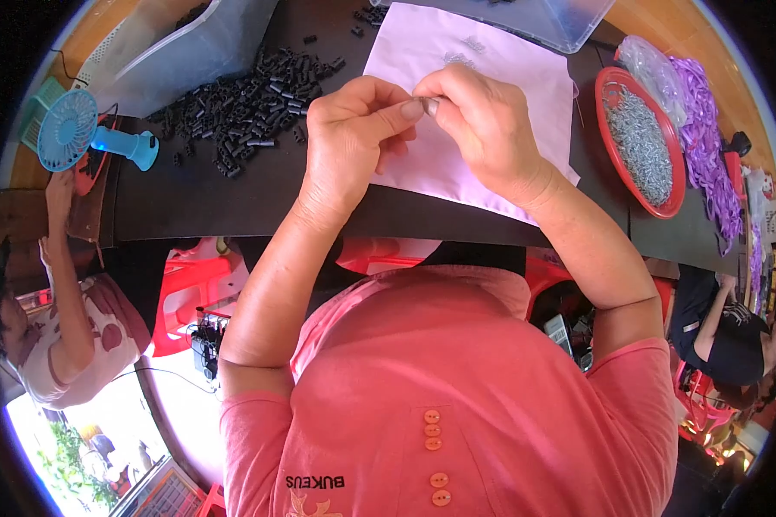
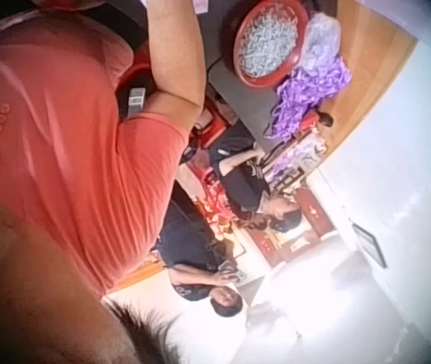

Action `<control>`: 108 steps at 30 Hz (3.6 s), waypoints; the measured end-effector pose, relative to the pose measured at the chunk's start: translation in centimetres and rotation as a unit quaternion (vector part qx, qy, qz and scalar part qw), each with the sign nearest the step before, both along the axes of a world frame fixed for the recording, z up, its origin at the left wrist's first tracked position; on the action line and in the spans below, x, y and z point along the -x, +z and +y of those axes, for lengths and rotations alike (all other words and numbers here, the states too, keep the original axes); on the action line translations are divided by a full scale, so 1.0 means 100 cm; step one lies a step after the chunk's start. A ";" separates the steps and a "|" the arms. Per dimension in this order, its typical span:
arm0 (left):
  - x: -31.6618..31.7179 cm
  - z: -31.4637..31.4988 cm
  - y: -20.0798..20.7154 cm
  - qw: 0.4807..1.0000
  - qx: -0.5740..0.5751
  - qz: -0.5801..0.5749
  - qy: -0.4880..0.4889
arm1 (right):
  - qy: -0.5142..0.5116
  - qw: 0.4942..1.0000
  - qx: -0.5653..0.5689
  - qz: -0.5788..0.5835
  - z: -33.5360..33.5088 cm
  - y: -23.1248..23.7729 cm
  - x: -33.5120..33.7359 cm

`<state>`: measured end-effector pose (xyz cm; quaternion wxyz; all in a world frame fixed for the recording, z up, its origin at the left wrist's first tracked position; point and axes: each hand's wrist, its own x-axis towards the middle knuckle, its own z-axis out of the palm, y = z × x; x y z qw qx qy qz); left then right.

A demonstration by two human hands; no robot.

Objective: The person assembles small black plastic connectors by hand at a workstation.

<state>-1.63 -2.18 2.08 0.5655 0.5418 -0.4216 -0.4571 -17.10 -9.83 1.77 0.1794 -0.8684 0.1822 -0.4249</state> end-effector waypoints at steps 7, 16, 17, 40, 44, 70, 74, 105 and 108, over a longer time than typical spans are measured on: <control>-0.010 -0.004 0.000 0.985 -0.063 0.144 -0.075 | 0.003 0.996 0.088 -0.027 -0.004 -0.004 -0.001; -0.021 -0.009 -0.011 0.932 -0.044 0.297 -0.205 | 0.011 0.995 0.090 -0.035 -0.006 -0.004 -0.002; -0.019 -0.008 -0.009 0.939 -0.046 0.289 -0.182 | 0.003 0.995 0.093 -0.032 -0.006 -0.004 -0.002; -0.004 -0.006 -0.002 0.988 -0.063 0.100 -0.101 | -0.371 0.857 0.056 0.355 -0.102 0.005 0.058; -0.006 -0.006 -0.006 0.989 -0.058 0.090 -0.105 | -0.354 0.874 0.018 0.333 -0.100 0.020 0.061; -0.002 -0.006 -0.007 0.990 -0.055 0.058 -0.113 | -0.152 0.954 -0.011 0.258 -0.103 0.008 -0.005; -0.001 -0.006 -0.008 0.991 -0.053 0.058 -0.111 | -0.125 0.955 0.053 0.264 -0.107 0.002 -0.027; -0.002 -0.003 -0.006 0.993 -0.044 0.010 -0.111 | -0.071 0.946 0.078 0.306 -0.066 0.016 0.032; 0.000 -0.005 -0.008 0.993 -0.038 0.016 -0.113 | -0.068 0.954 0.102 0.273 -0.064 0.003 0.035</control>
